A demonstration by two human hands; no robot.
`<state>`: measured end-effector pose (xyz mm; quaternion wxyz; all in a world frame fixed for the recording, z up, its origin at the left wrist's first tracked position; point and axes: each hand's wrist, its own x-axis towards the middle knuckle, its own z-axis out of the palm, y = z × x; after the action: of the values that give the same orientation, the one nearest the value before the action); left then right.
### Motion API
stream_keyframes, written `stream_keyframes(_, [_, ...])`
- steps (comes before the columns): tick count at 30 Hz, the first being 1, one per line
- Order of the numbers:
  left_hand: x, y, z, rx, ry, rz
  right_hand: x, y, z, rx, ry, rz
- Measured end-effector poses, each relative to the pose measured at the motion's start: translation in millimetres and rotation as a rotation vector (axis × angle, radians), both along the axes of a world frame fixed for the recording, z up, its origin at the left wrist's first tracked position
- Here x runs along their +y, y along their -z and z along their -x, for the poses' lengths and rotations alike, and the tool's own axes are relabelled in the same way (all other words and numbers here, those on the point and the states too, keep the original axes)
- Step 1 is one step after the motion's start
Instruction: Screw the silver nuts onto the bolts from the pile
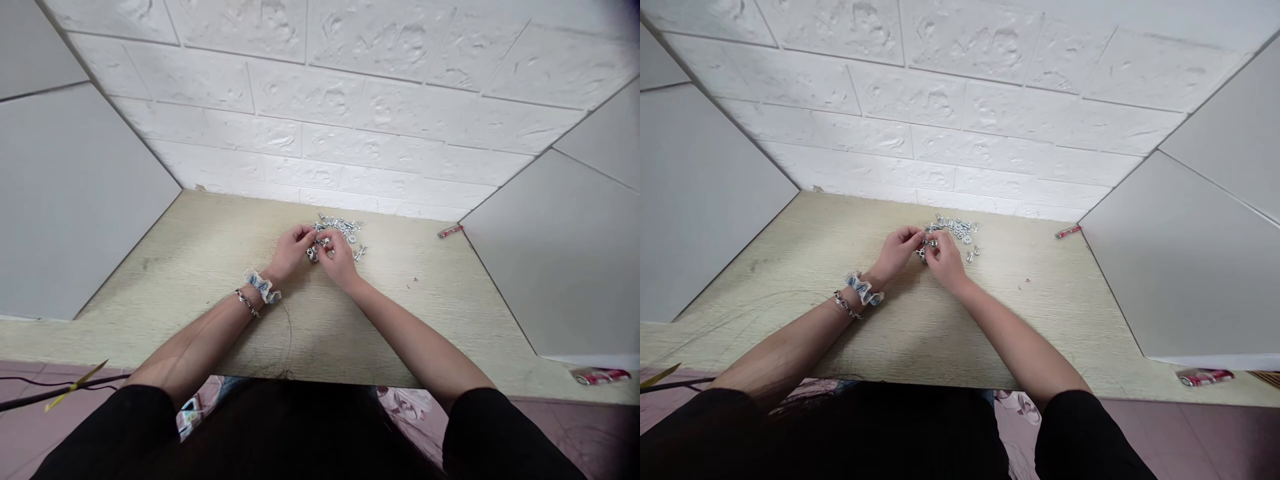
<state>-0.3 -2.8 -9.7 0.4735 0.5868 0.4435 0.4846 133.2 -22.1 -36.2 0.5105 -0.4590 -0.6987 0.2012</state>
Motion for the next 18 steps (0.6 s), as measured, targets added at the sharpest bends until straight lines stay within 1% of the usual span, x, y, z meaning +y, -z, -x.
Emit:
stream_keyframes(4, [1.4, 3.0, 0.2, -0.009, 0.009, 0.012, 2.2, -1.0, -1.7, -0.033, -0.035, -0.046])
stream_keyframes(7, [1.0, 2.3, 0.3, -0.006, 0.011, 0.015, 2.0, -1.3, -1.1, -0.026, -0.045, -0.053])
stream_keyframes(9, [-0.1, -0.1, 0.4, -0.005, 0.013, 0.011, 0.9, -0.8, 0.0, 0.001, -0.036, -0.031])
stream_keyframes(13, [-2.4, -4.3, -0.3, -0.011, 0.004, -0.005, -1.0, 0.1, 0.0, 0.036, -0.008, 0.065])
stream_keyframes(16, [-3.0, -4.0, -1.5, -0.029, 0.002, -0.007, -0.5, -1.5, -2.6, 0.019, 0.018, 0.090])
stream_keyframes(18, [-2.9, -3.1, -2.3, -0.036, 0.004, -0.002, 0.1, -3.3, -4.1, -0.015, 0.007, 0.105])
